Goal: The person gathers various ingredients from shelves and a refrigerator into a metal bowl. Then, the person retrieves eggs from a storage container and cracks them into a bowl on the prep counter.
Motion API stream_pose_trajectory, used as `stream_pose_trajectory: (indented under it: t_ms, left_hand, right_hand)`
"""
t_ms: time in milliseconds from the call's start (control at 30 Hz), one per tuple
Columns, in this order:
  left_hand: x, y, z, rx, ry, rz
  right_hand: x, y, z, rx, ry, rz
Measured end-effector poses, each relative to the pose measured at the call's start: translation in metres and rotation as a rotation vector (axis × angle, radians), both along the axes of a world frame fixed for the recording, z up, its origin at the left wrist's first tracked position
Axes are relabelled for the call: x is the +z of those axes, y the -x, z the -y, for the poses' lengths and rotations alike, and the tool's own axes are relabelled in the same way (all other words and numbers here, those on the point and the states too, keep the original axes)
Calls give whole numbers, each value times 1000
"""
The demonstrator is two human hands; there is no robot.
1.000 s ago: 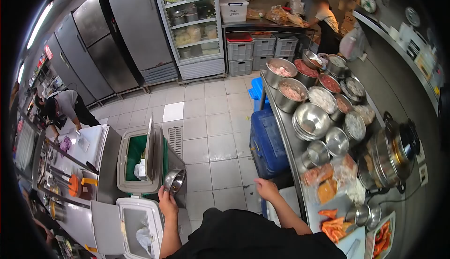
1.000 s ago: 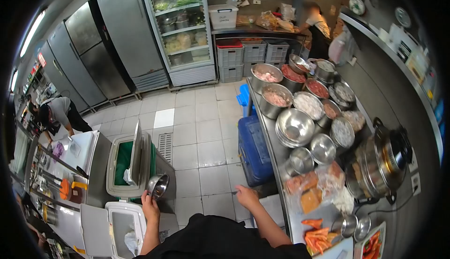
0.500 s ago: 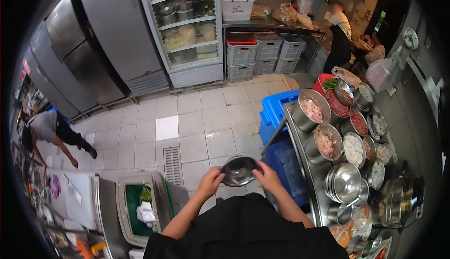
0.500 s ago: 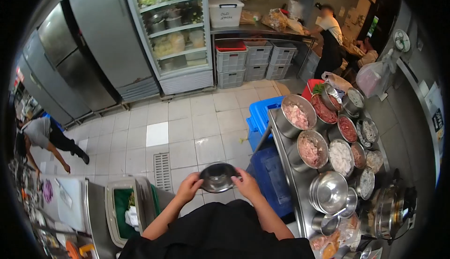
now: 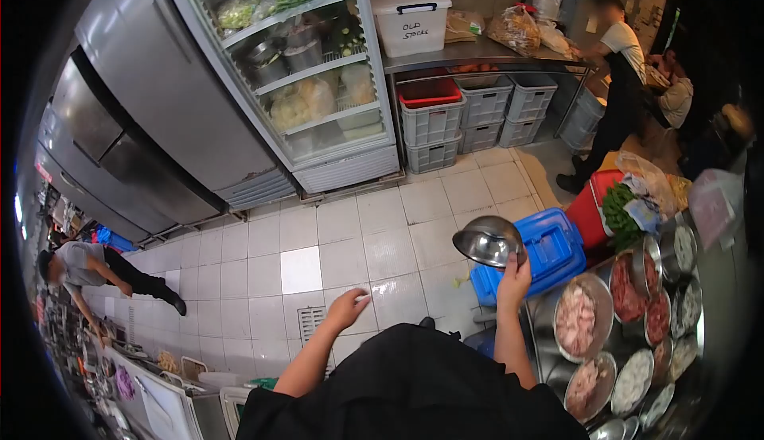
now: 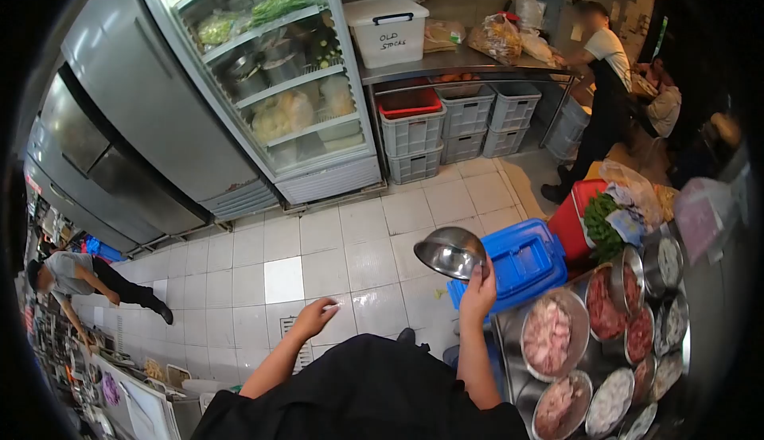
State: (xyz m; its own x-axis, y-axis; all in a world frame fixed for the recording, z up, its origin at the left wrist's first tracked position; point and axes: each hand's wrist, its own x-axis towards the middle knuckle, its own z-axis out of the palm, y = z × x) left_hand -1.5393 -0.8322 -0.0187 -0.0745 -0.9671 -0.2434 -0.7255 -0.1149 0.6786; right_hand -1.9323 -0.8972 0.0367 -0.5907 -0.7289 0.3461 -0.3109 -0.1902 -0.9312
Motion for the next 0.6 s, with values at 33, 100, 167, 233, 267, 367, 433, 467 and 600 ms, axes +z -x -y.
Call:
stream_pose_trajectory:
  t_ms: [33,100,167,233,267,367,433,467,600]
  left_hand:
    - [-26,-26,10,76,-46,34]
    - [-60,-68,18,174,-116,201]
    - [-115,-110,20,295,-203,227]
    - [-156,-139,33,374,-378,192]
    - [-169,-142,59,358,-374,181]
    - [-173,-141,153,600,-595,-106]
    - [-199,-150,262,383,-443,68]
    - [-194,-142,323,306,-273,117]
    - [-49,-42,619,38,276,-28]
  right_hand:
    - [-3,3,28,64,-88,64]
    - [-3,0,83,66,-150,74]
    - [-24,0,140,233,-300,407]
    - [-21,-7,186,265,-314,455]
    - [-30,-9,211,307,-340,498]
    - [-48,-8,285,329,-424,548]
    - [-51,-6,335,315,-496,587]
    - [-45,-6,360,287,-508,588]
    - [-35,17,467,201,-543,559]
